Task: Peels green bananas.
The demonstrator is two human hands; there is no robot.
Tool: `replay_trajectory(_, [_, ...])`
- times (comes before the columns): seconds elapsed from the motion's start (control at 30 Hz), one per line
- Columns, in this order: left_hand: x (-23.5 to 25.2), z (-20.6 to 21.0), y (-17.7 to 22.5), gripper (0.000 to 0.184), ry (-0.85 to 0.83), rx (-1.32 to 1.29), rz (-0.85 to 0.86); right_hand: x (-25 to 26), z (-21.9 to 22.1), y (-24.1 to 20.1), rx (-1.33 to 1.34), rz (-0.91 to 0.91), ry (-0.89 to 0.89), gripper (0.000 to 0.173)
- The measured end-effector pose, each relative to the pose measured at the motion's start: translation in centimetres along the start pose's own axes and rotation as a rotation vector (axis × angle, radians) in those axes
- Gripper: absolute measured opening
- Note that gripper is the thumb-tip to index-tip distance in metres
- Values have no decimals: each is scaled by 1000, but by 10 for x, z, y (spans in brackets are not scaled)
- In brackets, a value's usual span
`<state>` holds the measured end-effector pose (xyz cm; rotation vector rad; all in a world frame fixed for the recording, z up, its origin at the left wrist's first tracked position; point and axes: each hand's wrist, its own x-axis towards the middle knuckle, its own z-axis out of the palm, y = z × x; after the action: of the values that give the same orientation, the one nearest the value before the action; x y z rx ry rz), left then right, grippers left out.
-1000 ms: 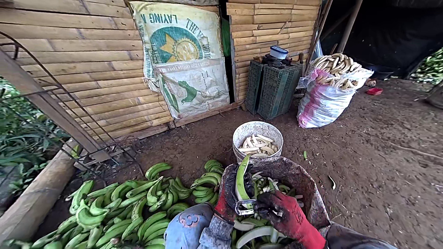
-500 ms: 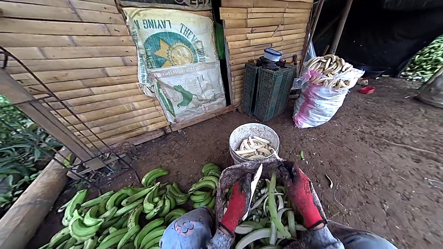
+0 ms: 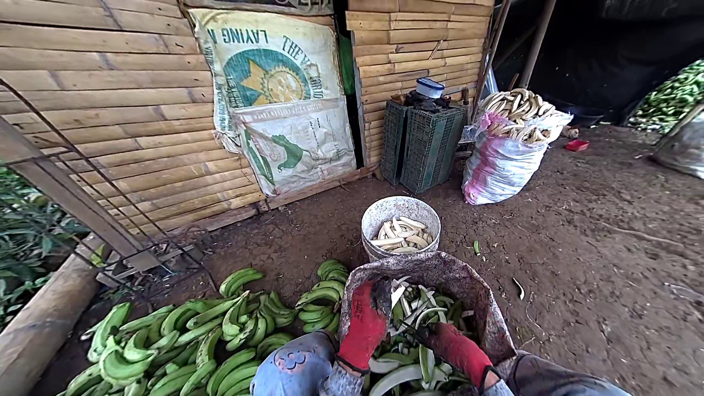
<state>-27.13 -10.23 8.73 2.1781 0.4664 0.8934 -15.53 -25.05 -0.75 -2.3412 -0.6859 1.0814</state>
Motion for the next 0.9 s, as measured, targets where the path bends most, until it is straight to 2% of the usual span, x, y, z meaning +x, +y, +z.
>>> replay_trajectory(0.1, [21, -4, -1, 27, 134, 18, 198, -13, -15, -15, 118, -147, 154, 43])
replay_trajectory(0.2, [29, -2, 0, 25, 112, 62, 194, -45, -31, -31, 437, -455, 438, 34])
replay_trajectory(0.27, [26, 4, -8, 27, 66, 90, 153, -67, -38, -41, 693, -640, 450, 30])
replay_trajectory(0.33, [19, 9, -9, 27, -6, 80, 99, -81, -38, -46, 797, -697, 357, 30])
replay_trajectory(0.37, [16, 10, -8, 28, -45, 88, 72, -80, -37, -45, 761, -645, 317, 31])
replay_trajectory(0.47, [10, 10, -4, 32, -138, 143, -14, -57, -33, -34, 440, -293, 225, 39])
replay_trajectory(0.53, [7, 6, 2, 30, -108, 112, -40, -38, -32, -27, 218, -129, 148, 45])
replay_trajectory(0.63, [22, 9, 1, 26, 121, 24, 162, -21, -22, -19, 95, -80, 115, 47])
replay_trajectory(0.7, [56, 11, 1, 24, 177, 21, 301, -21, -21, -22, 39, -82, 106, 46])
replay_trajectory(0.73, [78, 11, 2, 25, 129, 82, 313, -20, -20, -24, 13, -88, 101, 46])
replay_trajectory(0.83, [153, 19, 9, 42, -232, 371, 155, -14, -13, -24, -70, -131, 78, 47])
replay_trajectory(0.9, [191, 26, 4, 53, -299, 469, 212, -13, -8, -26, -115, -140, 59, 47])
